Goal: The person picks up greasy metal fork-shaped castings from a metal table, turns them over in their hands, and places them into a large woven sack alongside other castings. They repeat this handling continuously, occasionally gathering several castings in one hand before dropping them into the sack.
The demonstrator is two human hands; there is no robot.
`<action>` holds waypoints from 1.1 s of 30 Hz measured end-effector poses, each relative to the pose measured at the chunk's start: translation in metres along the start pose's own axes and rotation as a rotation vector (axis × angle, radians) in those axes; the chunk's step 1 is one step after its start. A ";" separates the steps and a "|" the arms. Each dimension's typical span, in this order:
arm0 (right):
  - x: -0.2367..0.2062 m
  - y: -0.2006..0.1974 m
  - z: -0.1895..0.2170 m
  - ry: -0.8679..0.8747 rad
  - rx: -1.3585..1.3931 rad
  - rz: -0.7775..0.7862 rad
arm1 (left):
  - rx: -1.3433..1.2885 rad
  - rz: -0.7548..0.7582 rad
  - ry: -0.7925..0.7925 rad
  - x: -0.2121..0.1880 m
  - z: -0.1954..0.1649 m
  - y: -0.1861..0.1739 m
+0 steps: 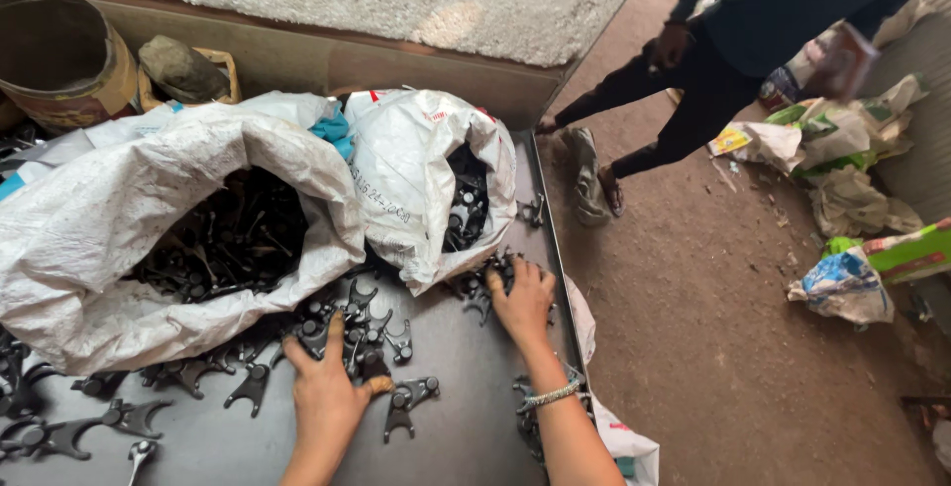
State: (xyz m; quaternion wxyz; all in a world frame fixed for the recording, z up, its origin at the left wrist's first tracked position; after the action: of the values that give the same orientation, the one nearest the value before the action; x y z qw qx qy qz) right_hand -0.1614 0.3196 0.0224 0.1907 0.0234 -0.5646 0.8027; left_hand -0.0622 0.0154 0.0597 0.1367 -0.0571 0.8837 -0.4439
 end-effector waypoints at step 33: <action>-0.126 -0.068 0.037 -0.015 0.303 0.348 | -0.130 -0.140 0.371 -0.068 0.004 0.037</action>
State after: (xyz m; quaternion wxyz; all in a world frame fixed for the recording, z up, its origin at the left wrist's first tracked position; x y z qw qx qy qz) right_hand -0.0282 0.2705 0.0647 0.0395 -0.0402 -0.4346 0.8989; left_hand 0.0049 0.0497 0.0412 -0.0636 -0.0444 0.9143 -0.3975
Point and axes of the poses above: each hand's wrist, its own x-axis towards the middle knuckle, its own y-axis out of the palm, z = x × y, the point moved 1 cm from there along x, towards the middle knuckle
